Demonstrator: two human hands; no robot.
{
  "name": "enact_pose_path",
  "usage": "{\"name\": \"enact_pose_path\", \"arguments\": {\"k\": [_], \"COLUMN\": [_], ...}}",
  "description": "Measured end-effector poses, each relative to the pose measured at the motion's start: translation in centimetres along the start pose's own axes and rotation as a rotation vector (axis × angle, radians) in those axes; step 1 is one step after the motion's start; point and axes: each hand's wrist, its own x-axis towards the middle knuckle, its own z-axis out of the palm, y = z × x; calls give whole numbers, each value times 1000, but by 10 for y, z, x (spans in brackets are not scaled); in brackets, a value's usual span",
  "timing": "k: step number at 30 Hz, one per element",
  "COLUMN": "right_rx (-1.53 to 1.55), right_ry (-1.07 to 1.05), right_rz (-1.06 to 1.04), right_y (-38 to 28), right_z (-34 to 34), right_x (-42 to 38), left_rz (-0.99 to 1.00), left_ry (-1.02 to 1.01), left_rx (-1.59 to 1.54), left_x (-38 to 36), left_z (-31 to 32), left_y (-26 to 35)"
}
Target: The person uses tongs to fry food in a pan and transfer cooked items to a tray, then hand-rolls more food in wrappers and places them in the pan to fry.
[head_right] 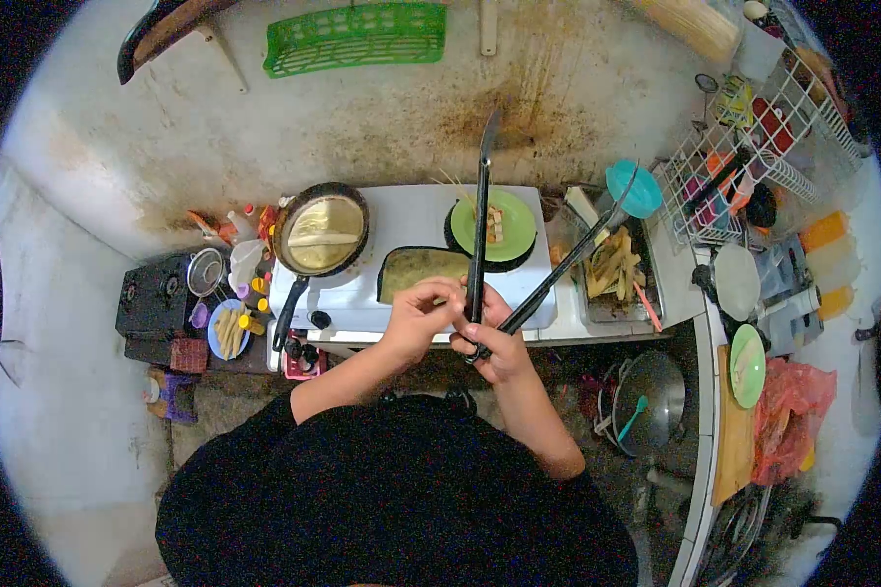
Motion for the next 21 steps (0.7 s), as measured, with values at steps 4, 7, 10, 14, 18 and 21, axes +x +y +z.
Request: {"name": "enact_pose_path", "arguments": {"k": [4, 7, 10, 14, 18, 21], "right_rx": [-68, -87, -408, -1301, -1777, -2092], "right_ry": [-104, 99, 383, 456, 241, 52], "right_rz": [4, -18, -27, -6, -120, -159], "right_y": [4, 3, 5, 17, 35, 54], "right_z": [9, -8, -54, -101, -61, -19], "right_x": [-3, 6, 16, 38, 71, 105], "left_rz": [-396, -418, -305, -204, -506, -476], "left_ry": [-27, 231, 185, 99, 38, 118], "left_rx": [-185, -70, 338, 825, 572, 368], "left_x": [12, 3, -14, -51, -92, -125], "left_z": [-21, -22, -67, -140, -178, -207], "left_y": [-13, -24, -51, -72, -39, -27]}}
